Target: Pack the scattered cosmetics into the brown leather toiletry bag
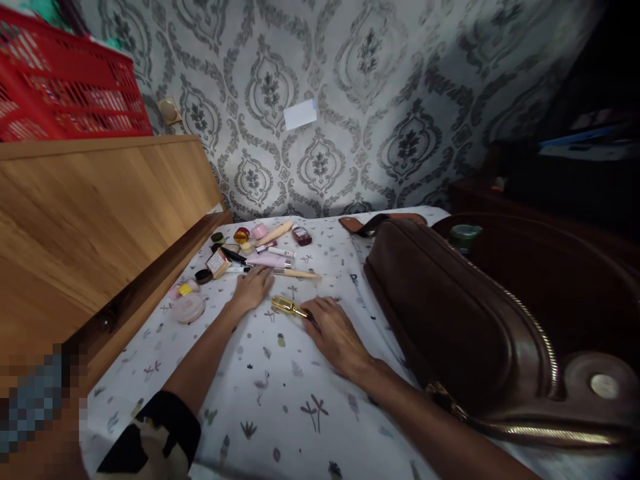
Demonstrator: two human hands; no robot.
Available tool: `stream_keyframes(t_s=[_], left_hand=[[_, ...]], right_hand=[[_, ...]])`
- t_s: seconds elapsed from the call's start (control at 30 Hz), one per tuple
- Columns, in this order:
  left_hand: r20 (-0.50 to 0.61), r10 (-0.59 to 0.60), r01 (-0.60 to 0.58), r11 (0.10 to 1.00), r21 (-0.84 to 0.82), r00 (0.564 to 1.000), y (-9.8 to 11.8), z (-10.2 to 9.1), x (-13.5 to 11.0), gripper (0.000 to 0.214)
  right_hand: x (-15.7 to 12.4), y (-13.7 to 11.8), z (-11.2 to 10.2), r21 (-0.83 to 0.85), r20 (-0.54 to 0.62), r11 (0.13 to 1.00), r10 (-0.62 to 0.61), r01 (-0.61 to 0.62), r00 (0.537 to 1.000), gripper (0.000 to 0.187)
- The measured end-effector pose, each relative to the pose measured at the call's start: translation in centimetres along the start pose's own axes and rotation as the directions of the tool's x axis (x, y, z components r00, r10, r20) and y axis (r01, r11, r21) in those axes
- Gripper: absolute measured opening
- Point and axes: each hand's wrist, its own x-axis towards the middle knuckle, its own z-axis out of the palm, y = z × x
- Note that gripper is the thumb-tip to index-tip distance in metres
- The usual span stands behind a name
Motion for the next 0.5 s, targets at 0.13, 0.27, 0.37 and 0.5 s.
stream_keyframes(t_s=[0.13,0.27,0.37,0.5], left_hand=[[-0.062,-0.092,0.095,0.994,0.05,0.994,-1.6,-0.5,-1.5,0.04],[-0.119,-0.131,0.142,0.986,0.087,0.984,-2.5,-0.8,-2.2,0.035],[-0.16,-0.181,0.198,0.975,0.1,0.97,-3.4,-1.0,-2.3,0.036],[-0.194,-0.289,0.314,0.942,0.116,0.937,-5.4,-0.8,-2.1,0.037]], right_hand=[[0.1,0.1,0.0,0.003,0.019,1.0,-0.003,0.003,1.0,0.017],[0.0,0.2,0.1,0.019,0.019,1.0,-0.004,0.003,1.0,0.018],[0.0,0.3,0.2,0.028,0.006,1.0,-0.011,0.011,1.0,0.019],[0.1,0.3,0.2,0.044,0.021,0.999,0.008,-0.009,1.0,0.019]])
